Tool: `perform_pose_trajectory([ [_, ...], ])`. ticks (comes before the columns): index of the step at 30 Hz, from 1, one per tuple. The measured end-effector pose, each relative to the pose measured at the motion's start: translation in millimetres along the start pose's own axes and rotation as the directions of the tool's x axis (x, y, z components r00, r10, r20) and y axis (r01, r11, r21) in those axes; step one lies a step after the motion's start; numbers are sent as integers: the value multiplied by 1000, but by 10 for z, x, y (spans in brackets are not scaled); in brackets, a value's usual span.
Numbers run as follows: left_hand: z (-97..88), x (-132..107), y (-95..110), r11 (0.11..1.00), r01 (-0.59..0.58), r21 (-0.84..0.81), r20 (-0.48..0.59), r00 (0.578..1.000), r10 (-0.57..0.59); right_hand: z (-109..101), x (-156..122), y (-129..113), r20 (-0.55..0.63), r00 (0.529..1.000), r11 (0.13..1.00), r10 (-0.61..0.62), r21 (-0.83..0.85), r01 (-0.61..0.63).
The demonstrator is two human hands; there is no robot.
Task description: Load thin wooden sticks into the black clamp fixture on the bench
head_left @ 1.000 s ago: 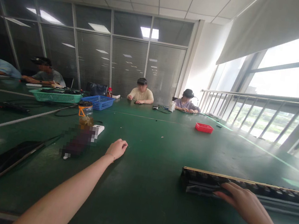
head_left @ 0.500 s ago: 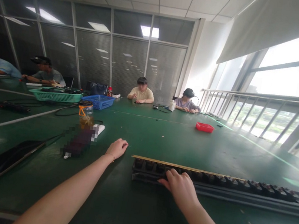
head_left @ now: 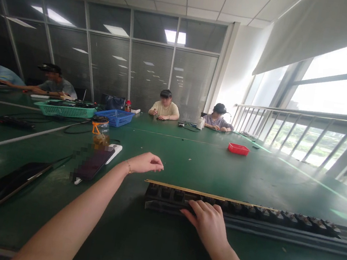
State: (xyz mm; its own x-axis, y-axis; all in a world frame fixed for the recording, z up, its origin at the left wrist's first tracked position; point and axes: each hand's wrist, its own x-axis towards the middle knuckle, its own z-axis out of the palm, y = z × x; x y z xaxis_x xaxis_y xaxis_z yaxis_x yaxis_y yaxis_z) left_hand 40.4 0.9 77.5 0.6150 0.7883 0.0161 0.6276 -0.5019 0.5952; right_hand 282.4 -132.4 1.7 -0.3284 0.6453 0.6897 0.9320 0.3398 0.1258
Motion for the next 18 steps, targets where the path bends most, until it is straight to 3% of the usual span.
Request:
perform_pose_trajectory([
  [4,-21,-46,425,978,-135,157,150,982,111,42,-23,14,8,1000,999,23,39,-24],
  [7,26,-53,553,963,-159,218,216,970,111,67,-25,25,4,1000,997,27,72,-28],
  [14,12,-97,467,949,-132,287,219,973,70,103,-24,31,-13,999,993,38,112,-36],
  [18,-11,-73,367,966,-107,235,269,962,41,103,-26,22,10,999,991,45,123,-46],
])
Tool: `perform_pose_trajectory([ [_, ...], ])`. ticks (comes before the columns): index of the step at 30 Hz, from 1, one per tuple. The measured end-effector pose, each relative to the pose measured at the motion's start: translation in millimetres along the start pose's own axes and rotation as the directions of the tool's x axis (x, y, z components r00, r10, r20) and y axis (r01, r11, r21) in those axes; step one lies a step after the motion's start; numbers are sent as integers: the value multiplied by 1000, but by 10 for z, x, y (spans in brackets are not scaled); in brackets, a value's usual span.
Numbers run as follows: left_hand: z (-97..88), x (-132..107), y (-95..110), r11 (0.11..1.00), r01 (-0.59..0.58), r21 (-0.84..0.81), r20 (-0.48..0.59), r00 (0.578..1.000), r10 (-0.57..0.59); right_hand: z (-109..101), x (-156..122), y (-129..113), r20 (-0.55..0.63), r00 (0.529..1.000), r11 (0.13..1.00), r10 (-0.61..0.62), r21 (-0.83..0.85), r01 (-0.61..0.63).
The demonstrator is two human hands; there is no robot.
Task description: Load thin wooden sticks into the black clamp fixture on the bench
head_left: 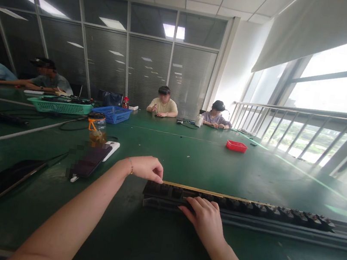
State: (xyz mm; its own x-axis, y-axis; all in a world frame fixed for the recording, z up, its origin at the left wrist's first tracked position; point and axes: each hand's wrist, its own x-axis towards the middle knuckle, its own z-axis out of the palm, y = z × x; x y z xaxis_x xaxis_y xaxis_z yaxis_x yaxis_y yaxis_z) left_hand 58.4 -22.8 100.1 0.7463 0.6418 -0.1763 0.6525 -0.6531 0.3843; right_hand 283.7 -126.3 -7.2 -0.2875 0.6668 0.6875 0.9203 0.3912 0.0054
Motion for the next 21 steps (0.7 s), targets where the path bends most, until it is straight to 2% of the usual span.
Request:
perform_pose_trajectory([
  [4,18,43,-98,994,23,-110,23,1000,-21,-1,4,-12,20,1000,1000,10,6,-11],
  [9,35,59,-158,979,35,-199,-14,999,-38,-3,9,-17,16,1000,1000,11,25,-12],
  [15,37,42,-140,980,51,-190,21,999,-48,9,-13,-3,15,1000,1000,12,13,-12],
  [21,60,74,-182,981,-13,-196,-24,1000,8,6,-14,-1,-5,1000,1000,5,14,-5],
])
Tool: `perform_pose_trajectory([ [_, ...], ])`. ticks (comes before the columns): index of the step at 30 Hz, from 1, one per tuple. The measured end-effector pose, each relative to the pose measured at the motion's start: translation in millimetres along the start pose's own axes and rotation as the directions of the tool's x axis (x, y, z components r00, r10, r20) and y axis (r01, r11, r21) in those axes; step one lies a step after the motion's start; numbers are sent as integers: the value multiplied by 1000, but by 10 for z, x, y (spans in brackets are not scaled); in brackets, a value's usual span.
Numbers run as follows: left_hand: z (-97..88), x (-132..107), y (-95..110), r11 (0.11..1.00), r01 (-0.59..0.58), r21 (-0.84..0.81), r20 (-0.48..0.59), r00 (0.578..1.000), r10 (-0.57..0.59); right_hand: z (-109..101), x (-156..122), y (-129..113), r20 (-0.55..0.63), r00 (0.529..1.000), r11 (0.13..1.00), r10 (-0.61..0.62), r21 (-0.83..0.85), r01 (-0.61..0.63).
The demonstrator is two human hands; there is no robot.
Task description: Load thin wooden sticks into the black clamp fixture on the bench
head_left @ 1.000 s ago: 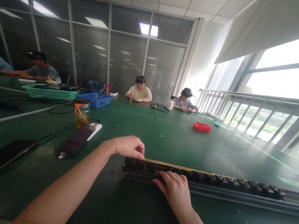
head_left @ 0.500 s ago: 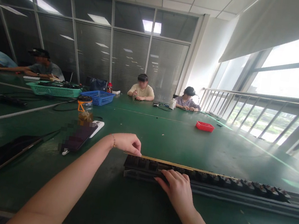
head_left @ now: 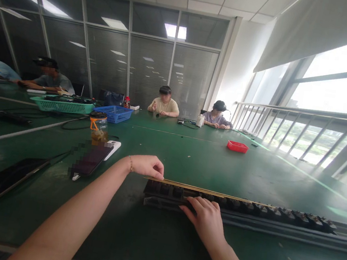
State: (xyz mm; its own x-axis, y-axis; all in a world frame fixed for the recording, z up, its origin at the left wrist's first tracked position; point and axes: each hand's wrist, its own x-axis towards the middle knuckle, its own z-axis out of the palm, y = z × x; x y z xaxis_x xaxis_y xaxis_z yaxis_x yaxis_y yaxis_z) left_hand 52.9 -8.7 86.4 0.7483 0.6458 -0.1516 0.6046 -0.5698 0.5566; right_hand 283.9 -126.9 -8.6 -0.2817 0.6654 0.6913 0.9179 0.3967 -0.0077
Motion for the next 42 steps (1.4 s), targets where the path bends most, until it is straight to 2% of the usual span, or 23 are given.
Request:
perform_pose_trajectory([
  [3,1,9,6,999,-2,50,-81,997,6,-5,2,-3,7,1000,1000,0,-6,0],
  [6,-11,6,58,985,34,170,-208,978,2,-4,1,-4,21,1000,1000,2,-7,-1],
  [8,-24,10,86,962,54,268,-322,946,37,-3,2,-5,18,1000,1000,-1,-9,2],
  [11,-31,43,48,922,120,368,-476,876,76,-8,3,-6,4,1000,1000,-4,-15,4],
  [13,-6,85,-47,903,180,390,-533,844,62,-12,1,-3,4,1000,1000,-3,-18,3],
  [15,52,137,-182,887,231,400,-553,832,33,-16,-2,4,12,1000,1000,1,-13,-1],
  [22,339,275,-619,882,324,343,-534,840,-101,-24,4,17,18,1000,1000,3,-17,-3],
  [26,404,289,-733,878,343,334,-508,850,-138,-28,8,16,11,1000,1000,1,-22,0],
  [30,388,276,-766,874,330,357,-463,875,-141,-20,9,12,9,1000,1000,5,-3,-5],
  [33,282,234,-676,896,304,322,-470,874,-128,-15,12,9,11,1000,1000,12,10,-12],
  [35,166,180,-526,931,263,254,-471,874,-119,-15,12,12,10,1000,1000,13,12,-14],
  [36,104,146,-428,949,232,215,-444,888,-116,-17,10,15,10,1000,1000,13,11,-13],
  [38,-4,69,-210,976,154,157,-359,929,-89,-21,7,22,18,1000,1000,17,13,-17],
  [40,-66,-5,-9,988,70,140,-224,974,-37,-25,4,26,32,999,999,22,22,-23],
  [42,-74,-60,130,989,28,143,-114,993,-12,-27,2,26,41,999,999,26,29,-27],
])
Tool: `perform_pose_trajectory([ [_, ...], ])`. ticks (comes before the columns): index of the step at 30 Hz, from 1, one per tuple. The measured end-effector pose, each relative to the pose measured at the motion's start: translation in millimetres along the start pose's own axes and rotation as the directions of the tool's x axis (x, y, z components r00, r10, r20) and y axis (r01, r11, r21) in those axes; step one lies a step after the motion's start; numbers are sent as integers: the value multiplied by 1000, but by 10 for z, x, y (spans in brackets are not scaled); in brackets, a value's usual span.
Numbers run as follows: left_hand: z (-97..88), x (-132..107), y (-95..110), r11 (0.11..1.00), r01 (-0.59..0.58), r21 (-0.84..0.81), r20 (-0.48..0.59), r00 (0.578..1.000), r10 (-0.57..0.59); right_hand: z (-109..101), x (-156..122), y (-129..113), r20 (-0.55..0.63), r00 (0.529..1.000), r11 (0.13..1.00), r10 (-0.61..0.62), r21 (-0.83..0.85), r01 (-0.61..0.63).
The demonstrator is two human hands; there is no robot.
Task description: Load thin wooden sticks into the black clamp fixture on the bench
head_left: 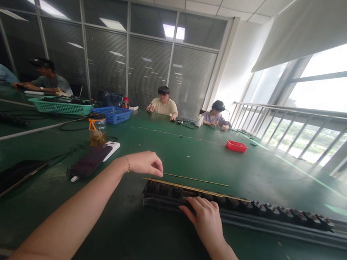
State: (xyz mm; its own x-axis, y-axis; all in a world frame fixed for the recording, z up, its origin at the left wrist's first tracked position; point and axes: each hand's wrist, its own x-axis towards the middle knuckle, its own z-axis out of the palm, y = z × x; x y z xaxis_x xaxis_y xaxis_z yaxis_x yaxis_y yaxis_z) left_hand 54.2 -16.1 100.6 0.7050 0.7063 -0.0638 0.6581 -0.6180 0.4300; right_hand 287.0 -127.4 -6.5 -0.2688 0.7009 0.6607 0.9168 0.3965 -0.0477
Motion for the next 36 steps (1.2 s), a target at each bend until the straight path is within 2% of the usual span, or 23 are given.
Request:
perform_pose_trajectory([
  [3,31,-29,73,1000,8,-9,83,997,-7,0,1,-6,-3,1000,1000,2,-5,-2],
  [7,89,1,35,998,34,-53,121,992,-28,7,3,-2,-14,1000,1000,-3,-6,3],
  [11,92,29,-8,994,13,-112,127,992,1,21,2,9,-28,1000,1000,-12,-4,12],
  [15,56,44,-49,992,-12,-125,-1,1000,12,23,1,14,-32,999,1000,-11,-9,11],
  [20,89,118,-203,998,58,32,-228,972,-49,10,-1,6,-39,999,1000,-20,-21,19],
  [25,299,241,-457,973,148,176,-224,969,-107,20,-7,5,-31,1000,1000,-7,-11,6],
  [31,556,319,-747,955,222,199,-261,951,-167,40,-14,26,-27,1000,1000,-5,-7,5],
  [34,601,326,-819,953,229,200,-311,937,-160,36,-16,26,-32,999,1000,-14,-21,13],
  [36,557,315,-799,954,227,196,-353,924,-148,32,-15,20,-34,999,1000,-17,-23,16],
])
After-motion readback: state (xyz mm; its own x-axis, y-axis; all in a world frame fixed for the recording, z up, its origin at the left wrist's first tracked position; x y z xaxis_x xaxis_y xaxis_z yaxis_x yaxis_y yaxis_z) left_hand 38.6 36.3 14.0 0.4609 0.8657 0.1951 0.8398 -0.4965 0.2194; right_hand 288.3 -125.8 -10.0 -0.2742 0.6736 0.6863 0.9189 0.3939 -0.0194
